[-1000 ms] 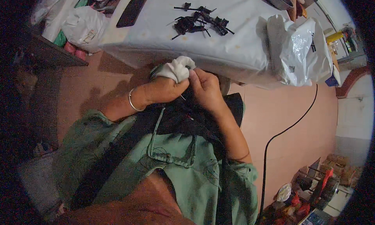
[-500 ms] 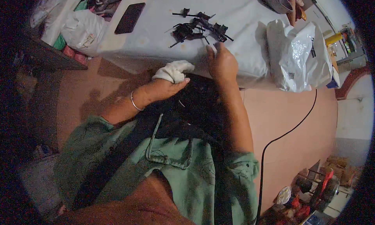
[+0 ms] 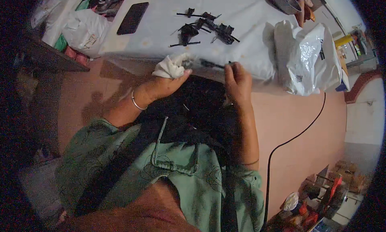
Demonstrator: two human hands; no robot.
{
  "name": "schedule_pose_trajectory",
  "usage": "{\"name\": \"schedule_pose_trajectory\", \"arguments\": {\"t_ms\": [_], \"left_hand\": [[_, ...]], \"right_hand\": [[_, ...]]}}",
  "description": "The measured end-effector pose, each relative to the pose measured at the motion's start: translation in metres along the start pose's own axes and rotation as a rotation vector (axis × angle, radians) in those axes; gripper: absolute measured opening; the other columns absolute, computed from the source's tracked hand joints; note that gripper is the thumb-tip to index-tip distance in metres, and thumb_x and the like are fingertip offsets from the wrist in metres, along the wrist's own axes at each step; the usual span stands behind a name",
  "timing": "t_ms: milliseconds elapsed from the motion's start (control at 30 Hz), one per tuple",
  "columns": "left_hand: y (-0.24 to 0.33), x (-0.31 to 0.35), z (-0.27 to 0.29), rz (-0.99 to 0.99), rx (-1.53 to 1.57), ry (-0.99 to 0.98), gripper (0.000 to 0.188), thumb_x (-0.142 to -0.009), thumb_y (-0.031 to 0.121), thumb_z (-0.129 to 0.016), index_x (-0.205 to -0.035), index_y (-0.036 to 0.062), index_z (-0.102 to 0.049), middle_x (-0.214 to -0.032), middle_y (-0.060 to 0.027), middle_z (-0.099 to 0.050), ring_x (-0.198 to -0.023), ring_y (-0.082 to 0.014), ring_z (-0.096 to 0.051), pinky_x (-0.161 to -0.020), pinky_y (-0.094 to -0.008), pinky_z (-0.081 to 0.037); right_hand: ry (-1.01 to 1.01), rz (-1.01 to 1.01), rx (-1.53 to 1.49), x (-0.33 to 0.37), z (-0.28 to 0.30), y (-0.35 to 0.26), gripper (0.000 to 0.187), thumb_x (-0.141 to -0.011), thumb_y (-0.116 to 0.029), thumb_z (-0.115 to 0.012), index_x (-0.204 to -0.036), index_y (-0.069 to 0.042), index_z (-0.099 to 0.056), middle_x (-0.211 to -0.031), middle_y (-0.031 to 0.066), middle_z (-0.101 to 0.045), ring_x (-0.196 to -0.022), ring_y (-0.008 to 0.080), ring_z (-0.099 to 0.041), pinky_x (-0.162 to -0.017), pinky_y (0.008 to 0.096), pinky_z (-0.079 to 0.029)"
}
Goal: Wiping down and inspecting black plastic mechanical components at a workstation.
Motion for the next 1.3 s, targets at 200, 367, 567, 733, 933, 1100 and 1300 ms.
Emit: {"name": "schedule_pose_trajectory", "arguments": {"t_ms": [200,367,567,733,933,1100,1300], "left_hand": [[0.039,-0.007,0.018,-0.202,0.264,-0.364,0.035,-0.074,0.008,-0.065,-0.105,0.0024,-0.052,-0.093,-0.0109,-0.058,-0.082,-0.0184,-0.057,-0.073,-0.0288,-0.045],[0.041,-0.004,0.019,0.086,0.506,-0.137,0.031,-0.075,0.013,-0.067,-0.1,0.0027,-0.053,-0.093,-0.0047,-0.056,-0.085,-0.0124,-0.053,-0.077,-0.0275,-0.044],[0.034,0.002,0.005,0.271,0.378,-0.071,0.024,-0.079,0.013,-0.062,-0.099,0.0025,-0.054,-0.088,-0.0025,-0.056,-0.082,-0.0113,-0.051,-0.074,-0.0244,-0.043],[0.027,0.006,-0.008,0.354,0.57,-0.077,0.022,-0.081,0.011,-0.06,-0.1,0.0024,-0.054,-0.086,-0.0014,-0.057,-0.079,-0.0092,-0.051,-0.072,-0.0237,-0.044],[0.037,0.012,0.001,0.193,0.589,-0.078,0.022,-0.082,0.009,-0.056,-0.103,0.0023,-0.052,-0.082,-0.0012,-0.056,-0.073,-0.0072,-0.051,-0.062,-0.0221,-0.045],[0.043,0.009,0.005,0.287,0.43,-0.081,0.027,-0.08,0.006,-0.055,-0.106,0.0023,-0.051,-0.075,0.0003,-0.055,-0.057,-0.0053,-0.048,-0.05,-0.0217,-0.042],[0.036,0.012,0.001,0.198,0.341,-0.021,0.025,-0.078,0.007,-0.057,-0.102,-0.0004,-0.053,-0.078,-0.0044,-0.057,-0.062,-0.0097,-0.053,-0.055,-0.0246,-0.045]], "right_hand": [[-0.419,-0.266,-0.557,0.031,-0.009,-0.023,0.013,-0.088,-0.017,-0.052,-0.081,-0.006,-0.054,-0.066,-0.0058,-0.05,-0.055,0.0016,-0.041,-0.047,0.0181,-0.03],[-0.003,0.082,-0.426,0.042,-0.022,-0.031,0.011,-0.083,-0.011,-0.057,-0.089,-0.002,-0.053,-0.07,-0.0026,-0.054,-0.056,0.0072,-0.047,-0.052,0.0216,-0.039],[-0.09,0.52,0.023,0.062,-0.019,-0.074,0.026,-0.071,-0.007,-0.068,-0.091,-0.001,-0.053,-0.071,0.0071,-0.056,-0.057,0.0161,-0.054,-0.052,0.0274,-0.043],[0.105,0.688,0.136,0.06,-0.026,-0.079,0.017,-0.073,-0.011,-0.066,-0.077,-0.003,-0.051,-0.065,0.0123,-0.054,-0.053,0.0301,-0.053,-0.047,0.0333,-0.043],[0.064,0.115,-0.26,0.048,-0.024,-0.068,0.013,-0.082,-0.009,-0.059,-0.075,-0.001,-0.052,-0.067,0.0023,-0.053,-0.06,0.0079,-0.047,-0.054,0.022,-0.039],[-0.111,0.025,-0.411,0.045,-0.022,-0.062,0.016,-0.087,-0.012,-0.054,-0.076,-0.001,-0.052,-0.07,-0.003,-0.05,-0.066,0.004,-0.042,-0.058,0.0188,-0.036],[-0.307,0.06,-0.243,0.049,-0.024,-0.068,0.026,-0.092,-0.022,-0.045,-0.08,-0.001,-0.055,-0.07,-0.0046,-0.05,-0.067,0.0032,-0.04,-0.059,0.0199,-0.036]]}}
Point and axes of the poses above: each hand's wrist, its own x-axis away from the middle knuckle, its own z-axis out of the back of the hand, y = z × x, the point moved 2 cm from there along -x, towards the middle knuckle
